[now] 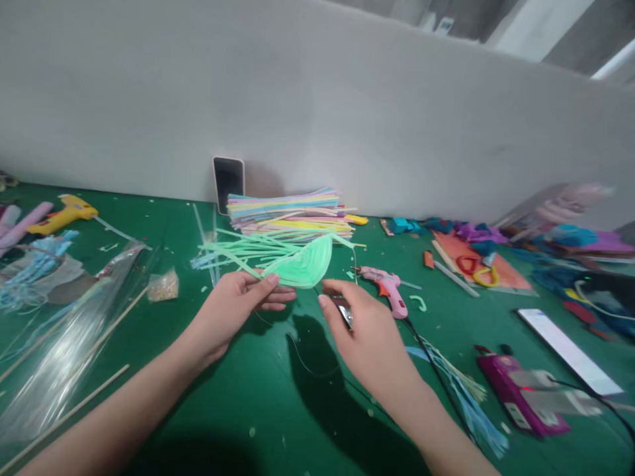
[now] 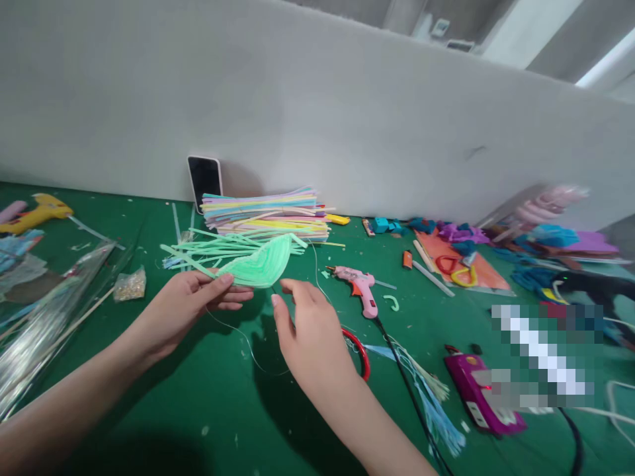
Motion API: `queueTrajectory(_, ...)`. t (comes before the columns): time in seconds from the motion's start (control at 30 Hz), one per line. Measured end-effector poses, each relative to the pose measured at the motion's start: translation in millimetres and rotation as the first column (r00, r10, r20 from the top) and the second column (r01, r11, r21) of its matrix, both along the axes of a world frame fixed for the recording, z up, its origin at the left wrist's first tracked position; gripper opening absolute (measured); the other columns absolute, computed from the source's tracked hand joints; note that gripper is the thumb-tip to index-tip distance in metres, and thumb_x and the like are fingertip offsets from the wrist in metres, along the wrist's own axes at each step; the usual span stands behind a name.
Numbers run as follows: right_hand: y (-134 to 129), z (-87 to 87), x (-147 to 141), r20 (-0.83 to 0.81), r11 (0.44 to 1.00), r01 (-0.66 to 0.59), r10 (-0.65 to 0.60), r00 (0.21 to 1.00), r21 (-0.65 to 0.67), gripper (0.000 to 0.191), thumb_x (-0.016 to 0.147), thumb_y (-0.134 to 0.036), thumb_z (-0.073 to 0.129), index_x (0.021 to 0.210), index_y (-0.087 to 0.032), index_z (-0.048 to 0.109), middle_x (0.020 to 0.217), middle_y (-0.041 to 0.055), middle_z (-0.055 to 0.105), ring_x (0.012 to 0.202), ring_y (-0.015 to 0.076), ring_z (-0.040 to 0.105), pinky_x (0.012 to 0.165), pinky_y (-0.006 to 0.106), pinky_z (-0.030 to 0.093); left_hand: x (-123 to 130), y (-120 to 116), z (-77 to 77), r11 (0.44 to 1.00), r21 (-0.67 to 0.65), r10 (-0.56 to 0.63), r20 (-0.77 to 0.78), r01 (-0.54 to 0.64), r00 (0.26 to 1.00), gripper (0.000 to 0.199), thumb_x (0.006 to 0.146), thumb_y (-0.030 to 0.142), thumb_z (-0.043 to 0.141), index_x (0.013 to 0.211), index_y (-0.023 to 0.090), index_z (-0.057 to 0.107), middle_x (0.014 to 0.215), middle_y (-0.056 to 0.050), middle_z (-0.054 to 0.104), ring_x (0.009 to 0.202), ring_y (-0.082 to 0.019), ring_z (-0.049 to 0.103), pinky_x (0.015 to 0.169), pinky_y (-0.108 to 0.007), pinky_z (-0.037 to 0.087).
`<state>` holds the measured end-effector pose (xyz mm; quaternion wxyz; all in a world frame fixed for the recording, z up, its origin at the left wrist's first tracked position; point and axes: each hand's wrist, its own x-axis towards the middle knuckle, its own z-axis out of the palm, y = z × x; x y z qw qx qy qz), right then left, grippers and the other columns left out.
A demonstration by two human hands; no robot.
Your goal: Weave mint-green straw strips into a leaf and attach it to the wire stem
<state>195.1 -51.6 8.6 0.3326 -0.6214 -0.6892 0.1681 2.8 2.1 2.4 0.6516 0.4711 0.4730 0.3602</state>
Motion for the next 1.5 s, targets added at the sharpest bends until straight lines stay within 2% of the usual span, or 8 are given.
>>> queueTrajectory(0.17, 27, -14.4, -1, -0.286, 0.967, -0.159, 0.099, 0.953, -0.197, 0.023, 0.095, -0.039, 0.05, 0.085, -0.02, 0.058, 0.084, 0.0048, 0.07, 0.077, 0.0184, 0.065, 0.069, 0.031, 0.049, 0, 1, -2.3, 1.0, 0.026, -0.011, -0.013, 0.011, 1.0, 0.036, 0.087, 0.042, 0.065, 0.089, 0.009, 0.076, 0.098, -0.015, 0.079, 0.092, -0.024, 0.074, 0.088, -0.035, 0.057)
queueTrajectory(0.37, 40, -15.4, -1, -0.561, 0.939, -0.277, 0.121, 0.819, -0.202, 0.025, 0.091, -0.043, 0.057, 0.085, -0.019, 0.06, 0.078, 0.0019, 0.068, 0.074, 0.0166, 0.066, 0.068, 0.028, 0.05, -4, 3, 0.0, 0.999, 0.035, -0.025, -0.029, 0.026, 0.999, 0.034, 0.087, 0.041, 0.065, 0.089, 0.009, 0.077, 0.097, -0.014, 0.079, 0.093, -0.024, 0.074, 0.088, -0.035, 0.058)
queueTrajectory(0.7, 37, -10.7, -4, -0.617, 0.934, -0.271, 0.073, 0.783, -0.233, 0.026, 0.086, -0.044, 0.064, 0.084, -0.018, 0.064, 0.074, 0.0018, 0.067, 0.068, 0.0159, 0.068, 0.059, 0.025, 0.053, -9, 3, 5.3, 0.996, 0.041, -0.08, -0.052, 0.082, 0.995, 0.038, 0.089, 0.046, 0.061, 0.086, 0.011, 0.077, 0.089, -0.013, 0.079, 0.084, -0.022, 0.074, 0.08, -0.034, 0.059)
queueTrajectory(0.8, 38, -10.3, -5, -0.655, 0.937, -0.252, 0.035, 0.755, -0.241, 0.029, 0.085, -0.046, 0.064, 0.081, -0.018, 0.062, 0.074, 0.0006, 0.067, 0.048, 0.0091, 0.057, 0.042, 0.02, 0.042, -10, 4, 6.3, 0.996, 0.061, -0.059, -0.049, 0.062, 0.997, 0.035, 0.085, 0.046, 0.065, 0.086, 0.012, 0.076, 0.089, -0.011, 0.079, 0.082, -0.022, 0.073, 0.077, -0.034, 0.059)
queueTrajectory(0.9, 36, -8.3, -6, -0.617, 0.938, -0.236, 0.03, 0.787, -0.255, 0.03, 0.084, -0.046, 0.066, 0.076, -0.017, 0.064, 0.068, -0.0005, 0.066, 0.038, 0.0044, 0.044, 0.036, 0.018, 0.032, -16, 8, 8.5, 0.986, 0.158, 0.055, -0.025, -0.05, 0.998, 0.029, 0.078, 0.043, 0.074, 0.094, 0.019, 0.074, 0.096, -0.004, 0.076, 0.082, -0.018, 0.071, 0.071, -0.029, 0.058)
queueTrajectory(1.03, 33, -6.1, -9, -0.614, 0.921, -0.266, 0.039, 0.788, -0.283, 0.029, 0.083, -0.044, 0.068, 0.072, -0.017, 0.066, 0.063, 0.0002, 0.065, 0.046, 0.0086, 0.054, 0.041, 0.019, 0.04, -27, 14, 12.6, 0.964, 0.249, 0.124, -0.111, -0.093, 0.986, 0.018, 0.069, 0.035, 0.083, 0.077, 0.021, 0.076, 0.077, 0.001, 0.072, 0.071, -0.013, 0.065, 0.063, -0.02, 0.052)
queueTrajectory(1.2, 30, -7.9, -12, -0.663, 0.92, -0.31, 0.078, 0.744, -0.24, 0.028, 0.084, -0.041, 0.068, 0.069, -0.017, 0.063, 0.064, -0.0005, 0.067, 0.055, 0.0095, 0.061, 0.056, 0.021, 0.05, -29, 13, 13.8, 0.966, 0.247, 0.117, -0.126, -0.083, 0.985, 0.014, 0.067, 0.031, 0.084, 0.073, 0.021, 0.076, 0.072, 0.001, 0.072, 0.064, -0.013, 0.065, 0.063, -0.022, 0.051)
queueTrajectory(1.5, 34, -9.0, -10, -0.782, 0.872, -0.341, -0.073, 0.618, -0.352, 0.028, 0.07, -0.039, 0.082, 0.066, -0.016, 0.067, 0.061, -0.0003, 0.069, 0.055, 0.0097, 0.064, 0.056, 0.021, 0.053, -28, 11, 16.3, 0.975, 0.223, 0.07, -0.198, -0.024, 0.978, 0.01, 0.064, 0.026, 0.084, 0.07, 0.022, 0.077, 0.068, 0.002, 0.07, 0.064, -0.012, 0.062, 0.059, -0.018, 0.05)
